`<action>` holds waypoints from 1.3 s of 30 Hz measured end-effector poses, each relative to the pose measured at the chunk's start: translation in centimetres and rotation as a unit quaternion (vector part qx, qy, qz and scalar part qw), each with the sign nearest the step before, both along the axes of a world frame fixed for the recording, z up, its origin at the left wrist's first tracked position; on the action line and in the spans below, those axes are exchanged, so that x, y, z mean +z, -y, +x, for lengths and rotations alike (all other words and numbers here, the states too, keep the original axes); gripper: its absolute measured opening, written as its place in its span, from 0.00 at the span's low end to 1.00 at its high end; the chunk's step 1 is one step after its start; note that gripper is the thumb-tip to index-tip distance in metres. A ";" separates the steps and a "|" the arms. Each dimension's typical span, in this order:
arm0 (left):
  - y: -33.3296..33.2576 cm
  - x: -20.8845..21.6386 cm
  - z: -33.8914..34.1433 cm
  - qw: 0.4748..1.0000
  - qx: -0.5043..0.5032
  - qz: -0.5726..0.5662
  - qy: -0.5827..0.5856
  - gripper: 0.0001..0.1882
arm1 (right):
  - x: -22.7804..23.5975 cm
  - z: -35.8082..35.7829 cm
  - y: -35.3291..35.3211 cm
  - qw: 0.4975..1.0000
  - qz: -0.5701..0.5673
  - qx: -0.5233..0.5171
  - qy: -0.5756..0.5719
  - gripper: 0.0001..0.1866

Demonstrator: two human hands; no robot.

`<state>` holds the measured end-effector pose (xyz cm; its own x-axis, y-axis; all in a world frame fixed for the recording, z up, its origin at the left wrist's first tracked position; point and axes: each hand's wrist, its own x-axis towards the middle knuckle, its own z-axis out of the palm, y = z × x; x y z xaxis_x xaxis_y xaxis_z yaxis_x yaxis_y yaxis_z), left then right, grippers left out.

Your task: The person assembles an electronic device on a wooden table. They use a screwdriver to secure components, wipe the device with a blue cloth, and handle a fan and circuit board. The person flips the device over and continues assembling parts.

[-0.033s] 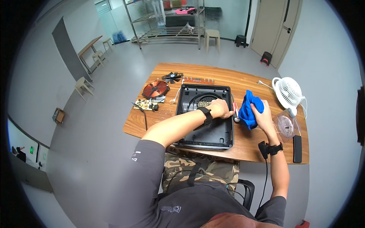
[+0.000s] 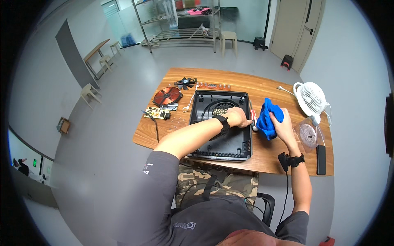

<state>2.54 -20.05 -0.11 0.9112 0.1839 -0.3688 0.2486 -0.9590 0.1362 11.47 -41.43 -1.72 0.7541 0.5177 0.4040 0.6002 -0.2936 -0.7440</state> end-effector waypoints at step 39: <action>-4.6 5.9 -3.1 0.955 0.188 -0.155 0.168 0.42 | -8.0 -0.2 -0.7 0.977 -0.194 0.026 0.088 0.25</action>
<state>-0.52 -15.43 5.77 0.8787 0.4505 -0.1575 0.4599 -0.7109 0.5321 11.30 -40.71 -9.69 0.6585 0.6938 0.2916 0.7311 -0.4978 -0.4666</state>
